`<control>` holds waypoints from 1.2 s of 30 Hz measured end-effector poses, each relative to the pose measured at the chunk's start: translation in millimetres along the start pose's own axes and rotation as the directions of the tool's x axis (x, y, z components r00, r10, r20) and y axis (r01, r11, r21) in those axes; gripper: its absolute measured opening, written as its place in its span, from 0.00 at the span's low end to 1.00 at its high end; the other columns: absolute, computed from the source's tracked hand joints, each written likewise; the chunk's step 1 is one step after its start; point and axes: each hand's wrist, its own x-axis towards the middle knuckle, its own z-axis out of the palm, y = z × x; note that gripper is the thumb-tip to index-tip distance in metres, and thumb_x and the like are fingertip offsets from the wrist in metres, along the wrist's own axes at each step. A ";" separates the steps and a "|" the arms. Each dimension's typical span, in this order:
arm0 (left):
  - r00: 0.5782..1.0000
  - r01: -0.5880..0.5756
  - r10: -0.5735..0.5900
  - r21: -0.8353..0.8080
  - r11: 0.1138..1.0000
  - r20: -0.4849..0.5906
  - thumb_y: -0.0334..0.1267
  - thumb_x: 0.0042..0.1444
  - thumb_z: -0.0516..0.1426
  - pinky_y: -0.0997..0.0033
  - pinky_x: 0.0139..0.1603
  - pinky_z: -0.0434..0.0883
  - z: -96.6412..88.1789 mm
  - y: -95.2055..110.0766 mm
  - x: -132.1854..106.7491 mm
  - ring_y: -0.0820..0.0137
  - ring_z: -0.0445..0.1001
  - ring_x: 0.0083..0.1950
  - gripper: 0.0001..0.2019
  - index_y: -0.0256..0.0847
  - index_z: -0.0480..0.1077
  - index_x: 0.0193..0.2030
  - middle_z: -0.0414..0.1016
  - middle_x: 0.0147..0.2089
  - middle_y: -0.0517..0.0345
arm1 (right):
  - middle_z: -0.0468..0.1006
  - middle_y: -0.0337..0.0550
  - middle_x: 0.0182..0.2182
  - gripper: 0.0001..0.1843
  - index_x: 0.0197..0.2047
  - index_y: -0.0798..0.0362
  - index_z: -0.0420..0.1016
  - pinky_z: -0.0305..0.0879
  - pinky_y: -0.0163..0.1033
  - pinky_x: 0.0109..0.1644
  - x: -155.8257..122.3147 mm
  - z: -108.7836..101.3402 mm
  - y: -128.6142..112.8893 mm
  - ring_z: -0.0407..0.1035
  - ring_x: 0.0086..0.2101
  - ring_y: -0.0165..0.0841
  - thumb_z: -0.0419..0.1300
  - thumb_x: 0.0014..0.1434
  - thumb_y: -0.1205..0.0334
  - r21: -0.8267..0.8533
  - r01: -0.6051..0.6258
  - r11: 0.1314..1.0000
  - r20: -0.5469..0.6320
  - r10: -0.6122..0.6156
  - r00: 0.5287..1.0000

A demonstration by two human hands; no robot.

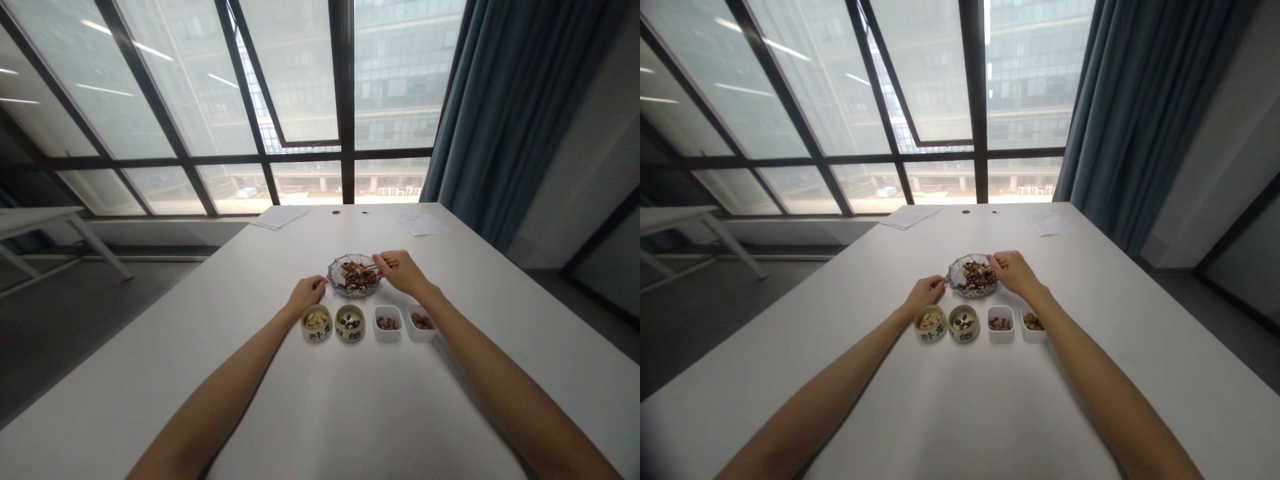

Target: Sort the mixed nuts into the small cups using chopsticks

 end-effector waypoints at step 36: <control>1.000 -0.026 0.026 0.007 1.000 -0.003 0.47 0.63 0.50 0.66 0.42 0.71 -0.1 -1.8 2.1 0.64 0.77 0.35 0.21 0.39 0.81 0.46 0.83 0.35 0.54 | 0.84 0.50 0.25 0.19 0.34 0.52 0.88 0.77 0.36 0.23 -87.6 -151.4 -85.0 0.81 0.24 0.41 0.64 0.69 0.48 0.050 -0.070 0.996 0.214 0.058 0.975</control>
